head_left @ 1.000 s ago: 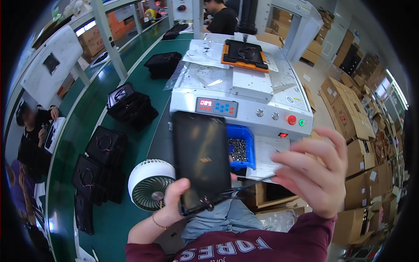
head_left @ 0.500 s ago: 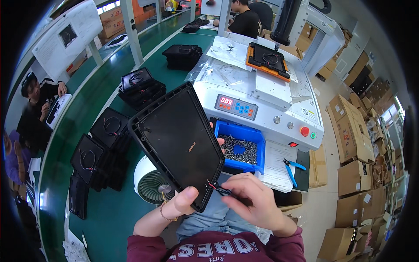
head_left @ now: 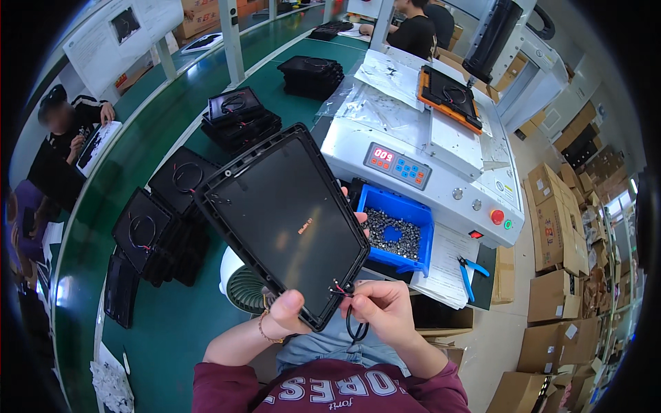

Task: The person trims the edges of plastic casings using pliers, loads the parts onto an automated machine and presses a button to operate it, and fastens wires to the assembled casings before stacking them on the workbench.

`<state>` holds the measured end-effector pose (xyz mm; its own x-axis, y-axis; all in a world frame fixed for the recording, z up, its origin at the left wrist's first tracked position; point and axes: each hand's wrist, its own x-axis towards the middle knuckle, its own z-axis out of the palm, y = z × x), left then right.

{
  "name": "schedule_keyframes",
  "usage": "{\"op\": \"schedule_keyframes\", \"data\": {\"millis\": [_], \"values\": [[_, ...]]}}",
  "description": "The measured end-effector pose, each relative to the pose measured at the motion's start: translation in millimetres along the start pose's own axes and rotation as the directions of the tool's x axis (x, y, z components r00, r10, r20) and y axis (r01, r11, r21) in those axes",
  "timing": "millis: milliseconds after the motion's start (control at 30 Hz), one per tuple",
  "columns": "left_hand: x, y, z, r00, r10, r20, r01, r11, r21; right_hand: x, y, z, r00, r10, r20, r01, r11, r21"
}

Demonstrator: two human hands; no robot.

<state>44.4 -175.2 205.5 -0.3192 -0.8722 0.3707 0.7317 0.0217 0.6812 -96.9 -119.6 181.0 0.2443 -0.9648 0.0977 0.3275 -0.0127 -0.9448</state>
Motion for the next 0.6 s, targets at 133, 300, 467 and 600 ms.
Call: {"op": "schedule_keyframes", "data": {"millis": [133,300,467,600], "values": [[-3,-3,-4,1.000,-0.016,0.012,0.016,1.000,-0.009,1,9,-1,0.995,0.104,0.000,-0.103,0.983,0.150],[-4,-9,-5,0.999,-0.029,0.020,0.029,1.000,-0.010,1,15,-7,0.992,0.123,0.021,-0.124,0.964,0.233],[-10,-9,-9,0.997,-0.056,0.057,0.056,0.998,0.017,3,17,-4,0.985,0.173,0.012,-0.165,0.912,0.376],[-12,-12,-14,0.992,-0.086,0.097,0.077,0.993,0.087,3,26,1,0.995,0.081,-0.053,-0.053,0.916,0.398]]}}
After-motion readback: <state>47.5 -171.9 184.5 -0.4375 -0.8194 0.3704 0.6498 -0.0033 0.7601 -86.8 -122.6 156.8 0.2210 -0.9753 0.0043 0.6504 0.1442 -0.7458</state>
